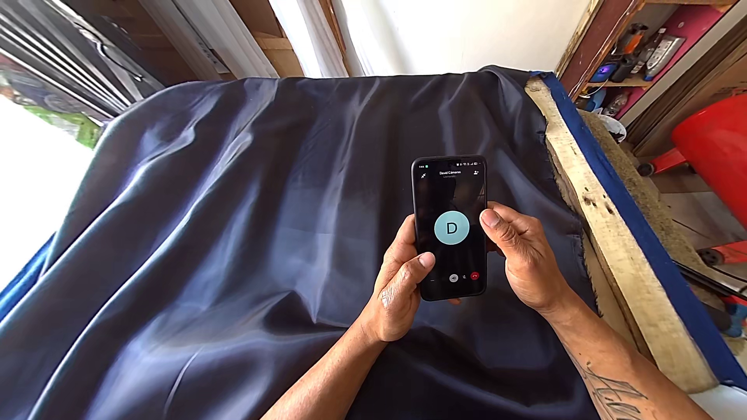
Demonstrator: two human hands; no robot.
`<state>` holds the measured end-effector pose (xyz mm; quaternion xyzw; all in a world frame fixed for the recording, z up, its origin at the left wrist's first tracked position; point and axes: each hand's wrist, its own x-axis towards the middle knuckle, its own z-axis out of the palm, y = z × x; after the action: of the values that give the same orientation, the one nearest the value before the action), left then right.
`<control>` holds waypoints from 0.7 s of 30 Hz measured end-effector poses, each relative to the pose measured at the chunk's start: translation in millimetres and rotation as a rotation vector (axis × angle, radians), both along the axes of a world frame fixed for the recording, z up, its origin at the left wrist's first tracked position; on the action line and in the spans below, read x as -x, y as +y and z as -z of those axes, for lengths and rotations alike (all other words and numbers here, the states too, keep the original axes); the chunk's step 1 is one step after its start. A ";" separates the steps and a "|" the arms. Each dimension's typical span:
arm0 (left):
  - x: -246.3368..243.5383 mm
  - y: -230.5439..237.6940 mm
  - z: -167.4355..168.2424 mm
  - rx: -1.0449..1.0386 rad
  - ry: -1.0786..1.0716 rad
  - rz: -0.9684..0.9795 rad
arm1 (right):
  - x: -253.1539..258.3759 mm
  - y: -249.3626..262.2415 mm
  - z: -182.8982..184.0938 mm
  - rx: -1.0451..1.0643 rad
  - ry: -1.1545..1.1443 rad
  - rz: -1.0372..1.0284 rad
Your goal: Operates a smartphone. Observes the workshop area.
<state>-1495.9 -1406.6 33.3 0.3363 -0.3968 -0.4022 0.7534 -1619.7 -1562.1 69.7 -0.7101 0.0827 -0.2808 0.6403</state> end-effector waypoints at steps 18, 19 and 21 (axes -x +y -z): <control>0.1 -0.2 1.5 -0.007 0.013 -0.001 | -0.8 -1.0 1.2 0.003 0.011 0.006; 0.1 -0.2 1.6 -0.005 0.009 0.000 | -0.9 -0.9 1.3 0.002 0.012 0.007; 0.1 -0.3 1.6 -0.003 0.009 0.000 | -0.8 -1.1 1.5 0.001 0.013 0.009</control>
<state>-1496.0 -1406.9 31.8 0.3358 -0.3929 -0.4046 0.7545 -1618.8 -1563.1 68.2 -0.7119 0.0896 -0.2791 0.6381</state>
